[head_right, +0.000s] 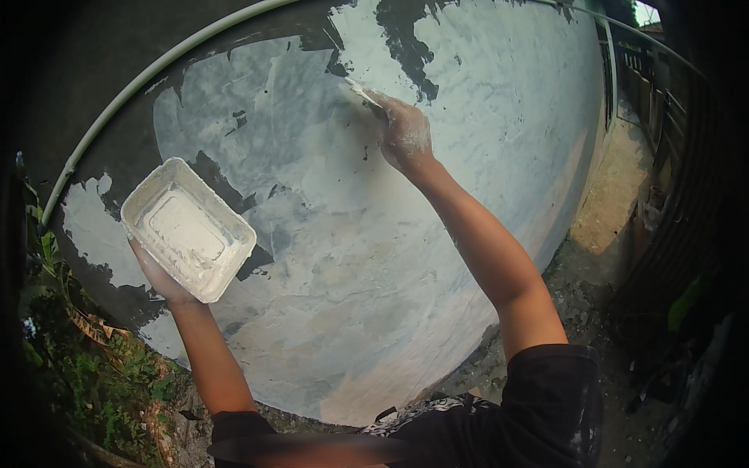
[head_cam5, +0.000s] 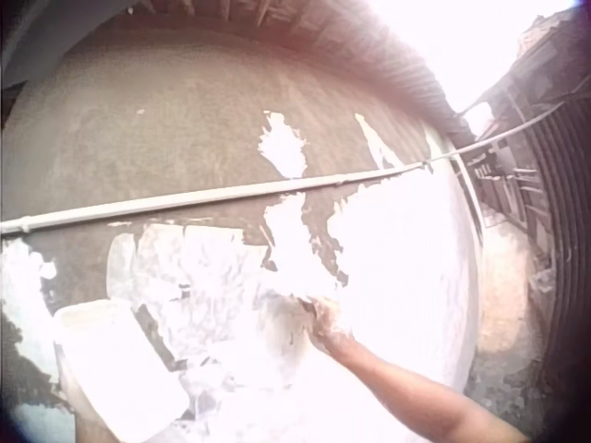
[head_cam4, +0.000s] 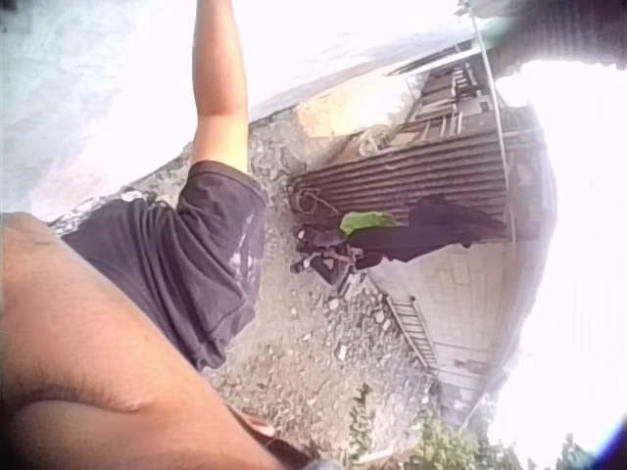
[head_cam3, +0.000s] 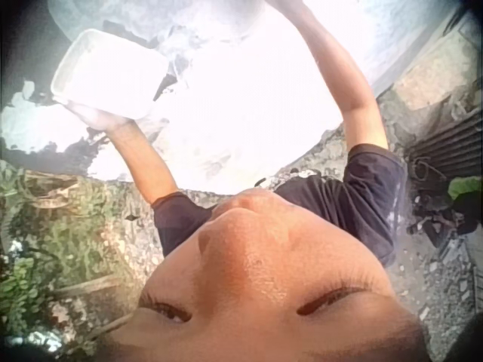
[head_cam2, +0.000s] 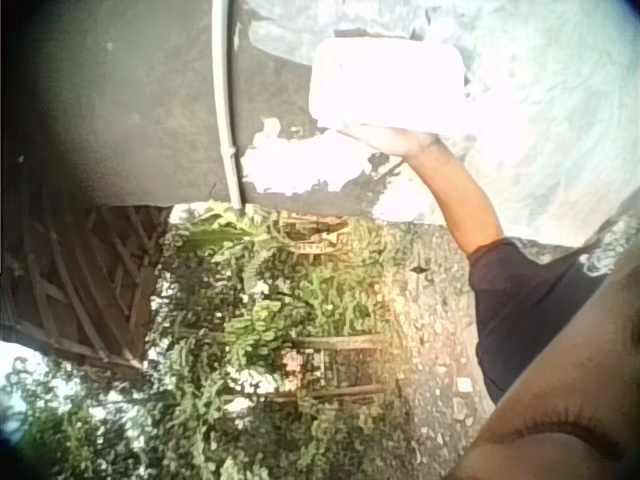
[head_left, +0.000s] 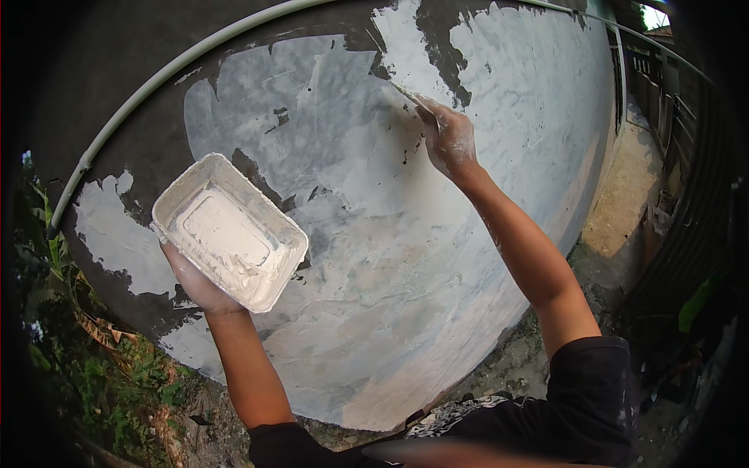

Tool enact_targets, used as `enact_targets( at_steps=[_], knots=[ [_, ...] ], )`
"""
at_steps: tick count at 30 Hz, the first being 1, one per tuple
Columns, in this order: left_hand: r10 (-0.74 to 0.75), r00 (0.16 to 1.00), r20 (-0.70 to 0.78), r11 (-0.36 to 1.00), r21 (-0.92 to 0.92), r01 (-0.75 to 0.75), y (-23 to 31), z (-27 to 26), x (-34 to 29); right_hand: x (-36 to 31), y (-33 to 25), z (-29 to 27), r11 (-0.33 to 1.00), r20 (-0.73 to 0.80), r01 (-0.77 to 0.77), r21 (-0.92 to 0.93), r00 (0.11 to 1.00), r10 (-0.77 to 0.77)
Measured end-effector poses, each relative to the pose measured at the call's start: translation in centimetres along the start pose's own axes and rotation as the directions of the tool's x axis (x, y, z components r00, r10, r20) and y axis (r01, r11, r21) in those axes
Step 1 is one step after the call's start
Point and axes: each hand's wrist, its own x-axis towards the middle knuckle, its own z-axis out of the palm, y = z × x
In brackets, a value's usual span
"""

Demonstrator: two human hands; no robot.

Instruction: Applying and smoothing white plaster or filler onto an exterior wall using a putty knife.

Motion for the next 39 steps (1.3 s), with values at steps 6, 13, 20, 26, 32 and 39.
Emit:
enact_targets(
  at_steps=[6, 13, 20, 26, 32, 39],
  knots=[
    [0.016, 0.982, -0.187, 0.997, 0.082, 0.0, 1.3, -2.0, -1.6, 0.4, 0.7, 2.5, 0.985, 0.049, -0.063, -0.163, 0.996, 0.072],
    [0.036, 0.977, -0.21, 0.989, 0.148, -0.005, 2.2, -1.5, -0.2, -13.4, -8.1, 4.8, 0.949, 0.362, 0.316, -0.024, 0.887, -0.286],
    [0.043, 0.993, -0.113, 0.996, 0.076, -0.034, 1.6, -0.5, 0.1, -2.3, -8.7, 1.4, 0.977, 0.294, 0.197, 0.083, 0.932, -0.213],
    [0.054, 0.992, -0.114, 0.998, 0.05, -0.048, 2.4, -1.2, -0.7, 5.8, -8.8, 6.4, 0.957, 0.003, 0.261, -0.13, 0.965, -0.263],
    [0.105, 0.962, -0.25, 0.988, 0.133, -0.073, 3.5, -1.1, -1.3, -4.0, -12.2, 8.7, 0.902, 0.272, 0.431, -0.004, 0.869, -0.414],
    [0.099, 0.984, -0.15, 0.991, 0.106, -0.083, 4.4, -3.3, -2.0, 2.6, -12.2, 4.1, 0.959, 0.228, 0.284, 0.001, 0.933, -0.277]
  ],
)
